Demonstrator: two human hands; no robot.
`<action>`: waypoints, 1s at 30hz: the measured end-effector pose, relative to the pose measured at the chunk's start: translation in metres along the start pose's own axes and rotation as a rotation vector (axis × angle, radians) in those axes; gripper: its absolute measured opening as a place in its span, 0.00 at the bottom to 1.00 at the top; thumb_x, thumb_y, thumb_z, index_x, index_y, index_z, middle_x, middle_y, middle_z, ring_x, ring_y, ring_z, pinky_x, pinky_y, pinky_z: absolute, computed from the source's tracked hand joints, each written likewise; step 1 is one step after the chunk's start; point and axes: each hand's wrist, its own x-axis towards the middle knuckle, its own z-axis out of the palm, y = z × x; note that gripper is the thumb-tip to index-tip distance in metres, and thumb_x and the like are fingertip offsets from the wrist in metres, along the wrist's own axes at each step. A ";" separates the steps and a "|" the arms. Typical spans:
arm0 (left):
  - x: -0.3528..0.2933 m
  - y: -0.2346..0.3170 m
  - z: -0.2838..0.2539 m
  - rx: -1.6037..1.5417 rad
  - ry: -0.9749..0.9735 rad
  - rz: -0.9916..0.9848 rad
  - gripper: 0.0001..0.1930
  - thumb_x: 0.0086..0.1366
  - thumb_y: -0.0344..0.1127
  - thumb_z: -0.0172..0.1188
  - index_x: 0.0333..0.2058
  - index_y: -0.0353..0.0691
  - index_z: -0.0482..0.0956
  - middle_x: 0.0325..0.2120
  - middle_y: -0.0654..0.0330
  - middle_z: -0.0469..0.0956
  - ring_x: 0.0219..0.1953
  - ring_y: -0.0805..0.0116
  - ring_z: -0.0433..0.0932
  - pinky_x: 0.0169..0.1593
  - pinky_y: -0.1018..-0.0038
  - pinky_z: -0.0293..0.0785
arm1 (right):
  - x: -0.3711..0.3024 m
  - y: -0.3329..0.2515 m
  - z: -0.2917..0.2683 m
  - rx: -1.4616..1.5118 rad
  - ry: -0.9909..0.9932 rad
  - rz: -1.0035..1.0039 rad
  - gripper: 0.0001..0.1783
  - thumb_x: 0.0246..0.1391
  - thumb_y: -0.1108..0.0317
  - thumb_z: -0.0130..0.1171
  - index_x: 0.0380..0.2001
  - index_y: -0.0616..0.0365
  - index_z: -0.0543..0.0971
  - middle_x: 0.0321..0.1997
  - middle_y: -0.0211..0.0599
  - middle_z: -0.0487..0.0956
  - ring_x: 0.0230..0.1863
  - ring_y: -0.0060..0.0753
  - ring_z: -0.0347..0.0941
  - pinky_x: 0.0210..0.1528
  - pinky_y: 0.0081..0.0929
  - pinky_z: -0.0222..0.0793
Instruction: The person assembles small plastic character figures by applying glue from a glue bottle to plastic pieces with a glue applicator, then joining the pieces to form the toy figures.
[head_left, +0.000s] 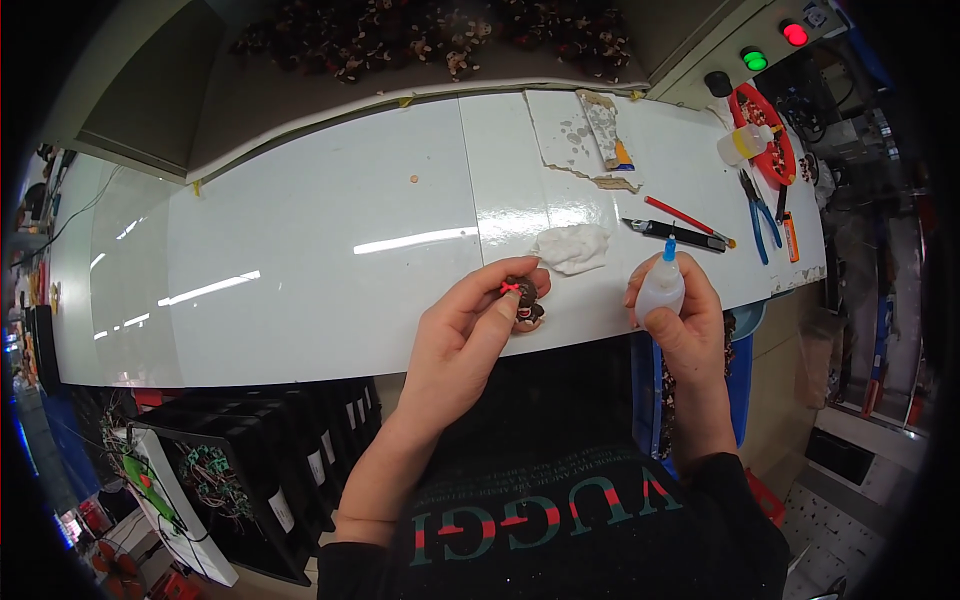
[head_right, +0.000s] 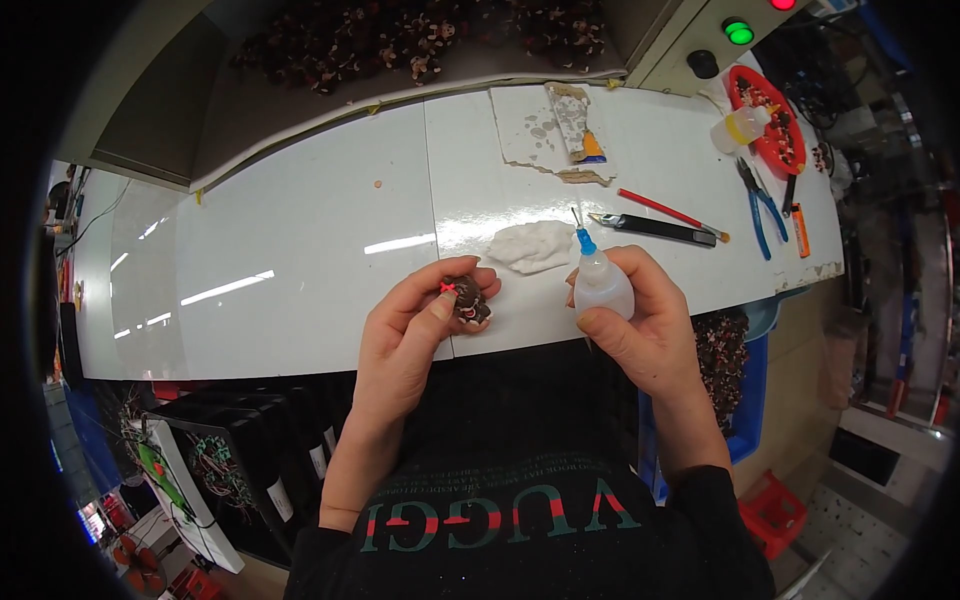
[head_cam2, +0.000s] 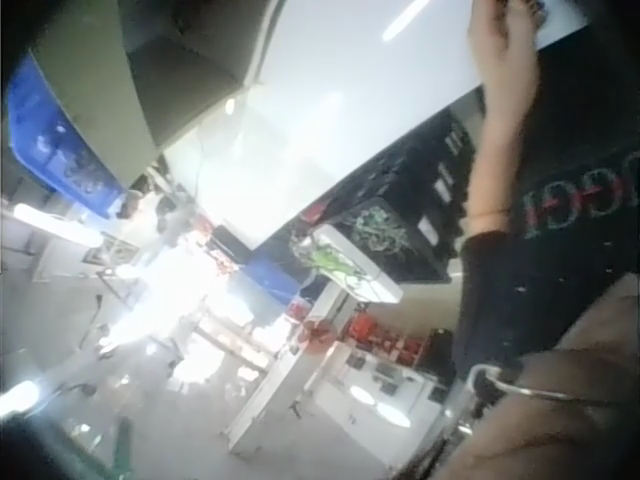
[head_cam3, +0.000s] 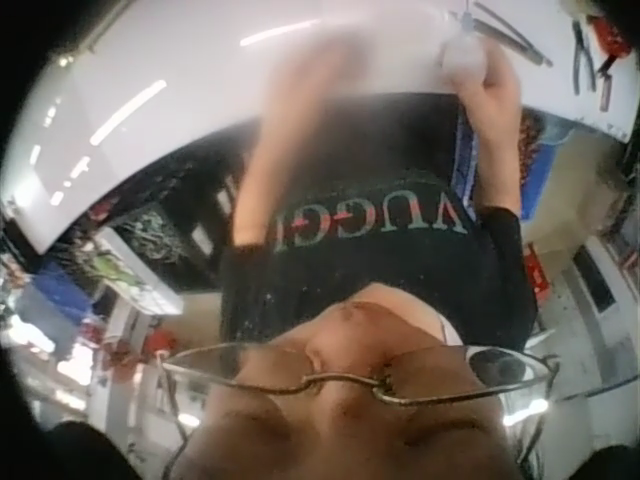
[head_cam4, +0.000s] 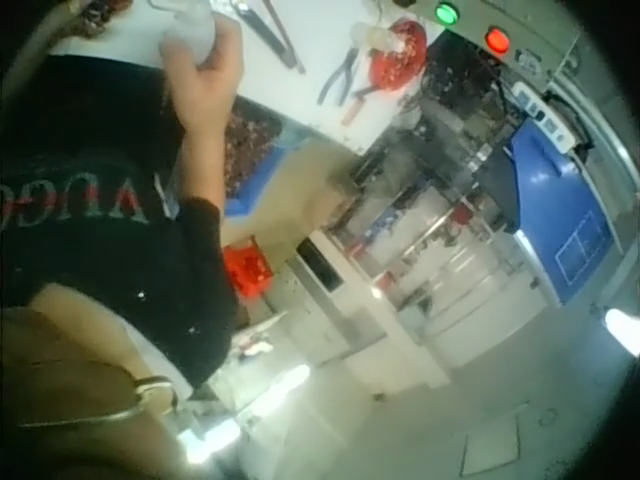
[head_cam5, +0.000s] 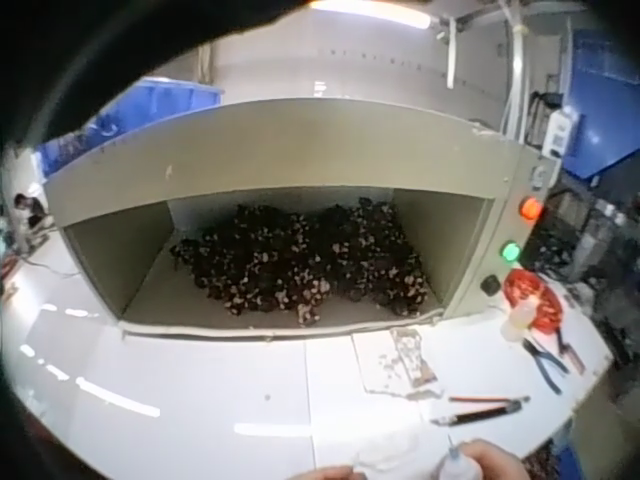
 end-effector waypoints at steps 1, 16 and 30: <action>0.000 0.001 0.000 0.000 0.001 0.000 0.16 0.69 0.27 0.43 0.54 0.31 0.68 0.48 0.53 0.74 0.51 0.69 0.73 0.51 0.73 0.72 | 0.000 0.000 0.000 0.000 -0.001 0.001 0.21 0.51 0.60 0.65 0.43 0.59 0.71 0.38 0.32 0.75 0.39 0.21 0.70 0.42 0.20 0.66; -0.002 0.002 0.000 0.007 0.013 -0.019 0.17 0.69 0.27 0.43 0.55 0.31 0.67 0.47 0.54 0.74 0.50 0.70 0.73 0.52 0.73 0.71 | -0.001 0.003 0.003 -0.003 0.020 -0.009 0.22 0.51 0.58 0.65 0.43 0.59 0.71 0.37 0.33 0.75 0.35 0.19 0.70 0.37 0.18 0.67; -0.004 -0.001 0.000 0.046 0.058 0.031 0.20 0.68 0.27 0.43 0.58 0.33 0.62 0.47 0.49 0.75 0.50 0.64 0.75 0.50 0.73 0.73 | -0.003 0.006 0.004 -0.009 0.008 -0.013 0.23 0.50 0.58 0.66 0.45 0.58 0.71 0.37 0.32 0.76 0.39 0.21 0.70 0.41 0.20 0.66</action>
